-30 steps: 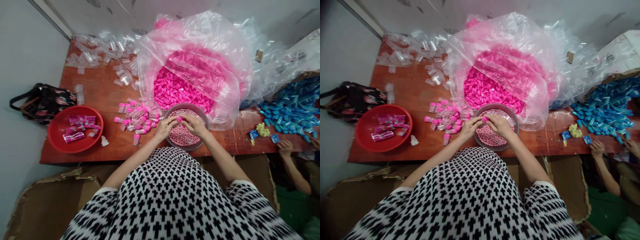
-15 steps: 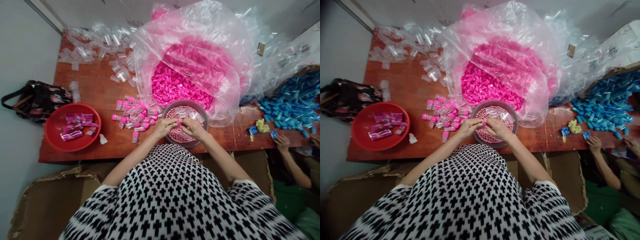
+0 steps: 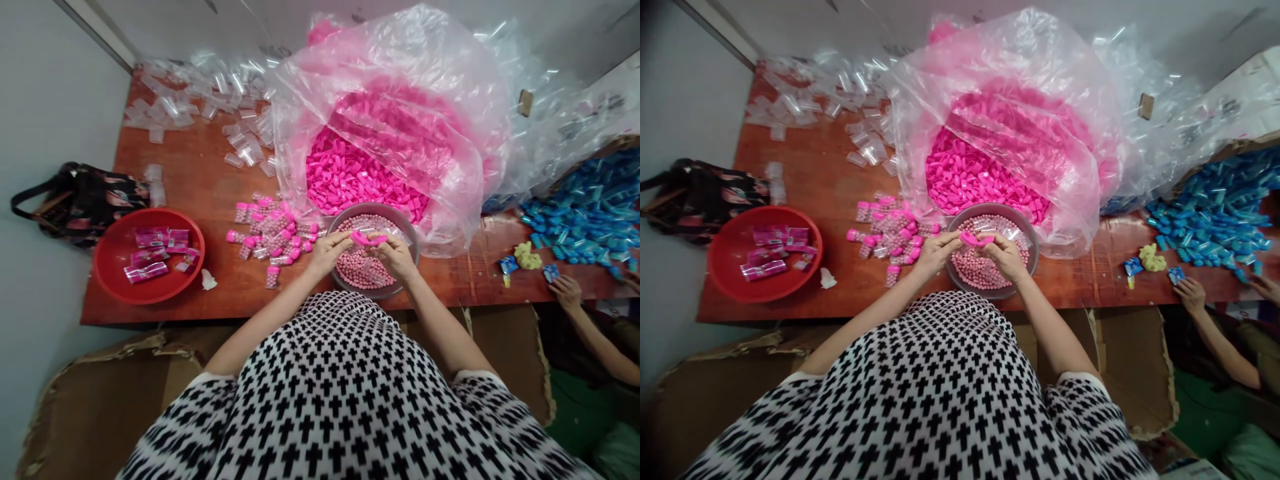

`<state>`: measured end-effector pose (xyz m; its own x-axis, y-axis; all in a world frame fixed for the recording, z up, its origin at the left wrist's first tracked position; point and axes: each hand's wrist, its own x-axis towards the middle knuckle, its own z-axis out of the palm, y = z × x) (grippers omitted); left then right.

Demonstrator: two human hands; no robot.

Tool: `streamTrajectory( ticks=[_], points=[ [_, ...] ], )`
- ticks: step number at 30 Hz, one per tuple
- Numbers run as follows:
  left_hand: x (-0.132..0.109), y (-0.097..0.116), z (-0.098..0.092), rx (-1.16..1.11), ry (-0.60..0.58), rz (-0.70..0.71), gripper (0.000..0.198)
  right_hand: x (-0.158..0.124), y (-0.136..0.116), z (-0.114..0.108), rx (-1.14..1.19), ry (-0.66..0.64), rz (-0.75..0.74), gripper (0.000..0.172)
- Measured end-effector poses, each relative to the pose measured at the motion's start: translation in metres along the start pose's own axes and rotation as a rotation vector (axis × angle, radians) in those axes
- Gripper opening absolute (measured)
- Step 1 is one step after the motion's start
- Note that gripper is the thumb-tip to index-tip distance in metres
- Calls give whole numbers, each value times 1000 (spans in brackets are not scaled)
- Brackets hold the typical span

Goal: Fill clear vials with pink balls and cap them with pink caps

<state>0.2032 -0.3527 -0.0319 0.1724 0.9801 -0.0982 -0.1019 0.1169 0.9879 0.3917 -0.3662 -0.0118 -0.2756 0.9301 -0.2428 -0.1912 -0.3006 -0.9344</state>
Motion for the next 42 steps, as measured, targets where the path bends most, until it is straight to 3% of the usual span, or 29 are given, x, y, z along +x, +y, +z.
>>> streamTrajectory(
  ticks=[3,7,16,24,28,32,36,38,40,42],
  points=[
    [-3,4,-1,139,-72,101,28,5,-9,2,77,-76,122,38],
    [-8,8,1,174,-87,125,24,9,-16,6,152,-217,359,36],
    [-10,8,1,244,-87,238,26,10,2,32,466,58,421,17],
    [-3,-1,1,276,-158,331,32,11,5,33,654,71,439,11],
    [-1,-7,-5,236,-163,214,32,10,13,42,554,72,410,23],
    [5,-12,-36,200,1,83,36,18,30,38,173,97,323,35],
    [14,-21,-86,390,344,91,35,46,38,10,-726,294,174,24],
    [17,-27,-103,493,441,114,35,64,37,-4,-1169,333,118,21],
    [16,-32,-106,534,451,108,35,81,35,-12,-1498,243,71,25],
    [13,-35,-98,541,402,78,34,95,34,-16,-1707,70,24,29]
  ],
)
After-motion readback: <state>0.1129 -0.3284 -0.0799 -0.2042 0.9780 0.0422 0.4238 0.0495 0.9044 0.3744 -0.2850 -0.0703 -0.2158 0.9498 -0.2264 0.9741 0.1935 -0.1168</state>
